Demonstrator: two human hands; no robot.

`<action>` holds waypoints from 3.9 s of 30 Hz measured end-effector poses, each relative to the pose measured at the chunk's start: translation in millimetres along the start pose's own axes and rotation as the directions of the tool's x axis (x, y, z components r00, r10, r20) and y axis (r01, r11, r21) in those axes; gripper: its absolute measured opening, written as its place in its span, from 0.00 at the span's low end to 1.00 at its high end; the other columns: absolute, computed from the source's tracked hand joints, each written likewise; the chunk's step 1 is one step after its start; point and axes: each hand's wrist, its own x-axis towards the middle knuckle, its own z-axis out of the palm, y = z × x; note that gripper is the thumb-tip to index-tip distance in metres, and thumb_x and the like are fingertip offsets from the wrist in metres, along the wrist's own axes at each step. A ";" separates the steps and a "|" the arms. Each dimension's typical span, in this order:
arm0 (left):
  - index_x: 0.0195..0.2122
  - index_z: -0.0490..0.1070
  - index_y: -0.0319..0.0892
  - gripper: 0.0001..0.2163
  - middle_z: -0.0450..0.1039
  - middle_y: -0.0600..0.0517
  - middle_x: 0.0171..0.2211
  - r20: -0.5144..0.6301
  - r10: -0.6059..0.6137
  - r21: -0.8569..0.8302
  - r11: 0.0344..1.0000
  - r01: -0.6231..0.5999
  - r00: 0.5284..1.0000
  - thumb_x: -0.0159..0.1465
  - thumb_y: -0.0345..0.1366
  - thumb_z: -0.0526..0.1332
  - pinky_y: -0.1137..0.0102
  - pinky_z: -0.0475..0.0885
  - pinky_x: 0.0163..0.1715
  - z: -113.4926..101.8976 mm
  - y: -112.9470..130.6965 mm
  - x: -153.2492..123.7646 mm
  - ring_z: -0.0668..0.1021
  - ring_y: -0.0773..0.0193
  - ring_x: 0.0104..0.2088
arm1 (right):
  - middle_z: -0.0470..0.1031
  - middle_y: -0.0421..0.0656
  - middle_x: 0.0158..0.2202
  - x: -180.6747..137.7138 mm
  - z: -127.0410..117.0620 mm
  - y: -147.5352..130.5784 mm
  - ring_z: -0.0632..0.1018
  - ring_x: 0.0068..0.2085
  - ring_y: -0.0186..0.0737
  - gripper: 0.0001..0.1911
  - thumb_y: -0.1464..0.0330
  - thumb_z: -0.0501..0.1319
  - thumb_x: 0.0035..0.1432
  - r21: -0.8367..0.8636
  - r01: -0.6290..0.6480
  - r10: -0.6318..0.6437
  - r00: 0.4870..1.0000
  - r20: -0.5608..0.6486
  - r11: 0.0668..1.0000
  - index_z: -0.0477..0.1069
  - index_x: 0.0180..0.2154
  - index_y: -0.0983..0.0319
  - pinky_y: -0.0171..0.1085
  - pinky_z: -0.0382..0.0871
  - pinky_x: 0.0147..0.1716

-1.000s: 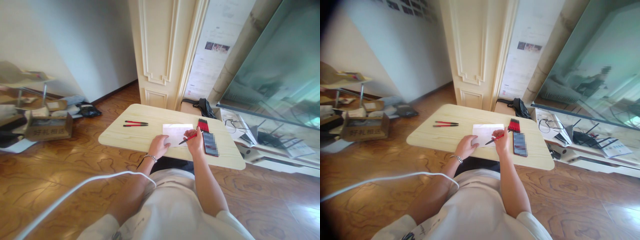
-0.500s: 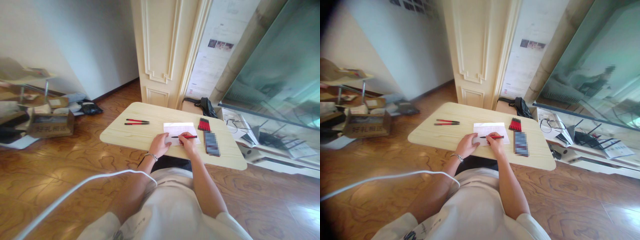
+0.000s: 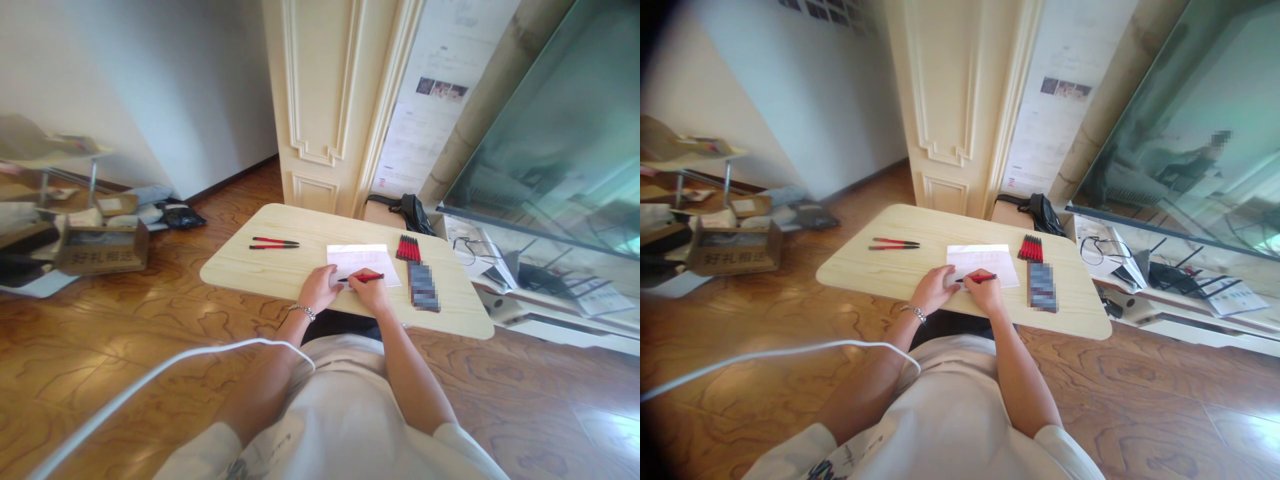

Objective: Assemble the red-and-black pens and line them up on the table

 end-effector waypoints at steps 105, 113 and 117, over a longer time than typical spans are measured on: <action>0.38 0.74 0.42 0.09 0.78 0.49 0.34 -0.372 -0.173 -0.326 0.944 0.046 0.912 0.62 0.39 0.58 0.73 0.73 0.31 -8.3 7.9 -28.8 0.78 0.67 0.30 | 0.55 0.34 0.16 9.0 -77.5 -3.4 0.58 0.16 0.28 0.31 0.39 0.49 0.51 0.919 -0.041 0.242 0.968 -0.060 0.392 0.68 0.28 0.59 0.31 0.54 0.15; 0.37 0.76 0.43 0.08 0.77 0.49 0.32 -0.130 0.027 -0.415 0.906 -0.080 0.991 0.61 0.37 0.59 0.72 0.71 0.30 4.6 42.1 -47.5 0.75 0.67 0.27 | 0.50 0.33 0.14 6.6 -91.5 2.9 0.55 0.15 0.29 0.26 0.44 0.52 0.54 0.982 -0.032 0.223 0.975 -0.011 0.187 0.64 0.21 0.59 0.31 0.50 0.15; 0.44 0.75 0.42 0.13 0.77 0.48 0.34 0.123 0.027 -0.646 0.761 0.060 0.992 0.60 0.41 0.61 0.71 0.72 0.32 16.3 66.1 -47.0 0.77 0.65 0.30 | 0.53 0.34 0.16 1.1 -88.8 -15.7 0.59 0.18 0.29 0.29 0.40 0.50 0.53 0.978 0.031 0.218 0.973 -0.077 0.208 0.64 0.23 0.59 0.32 0.58 0.18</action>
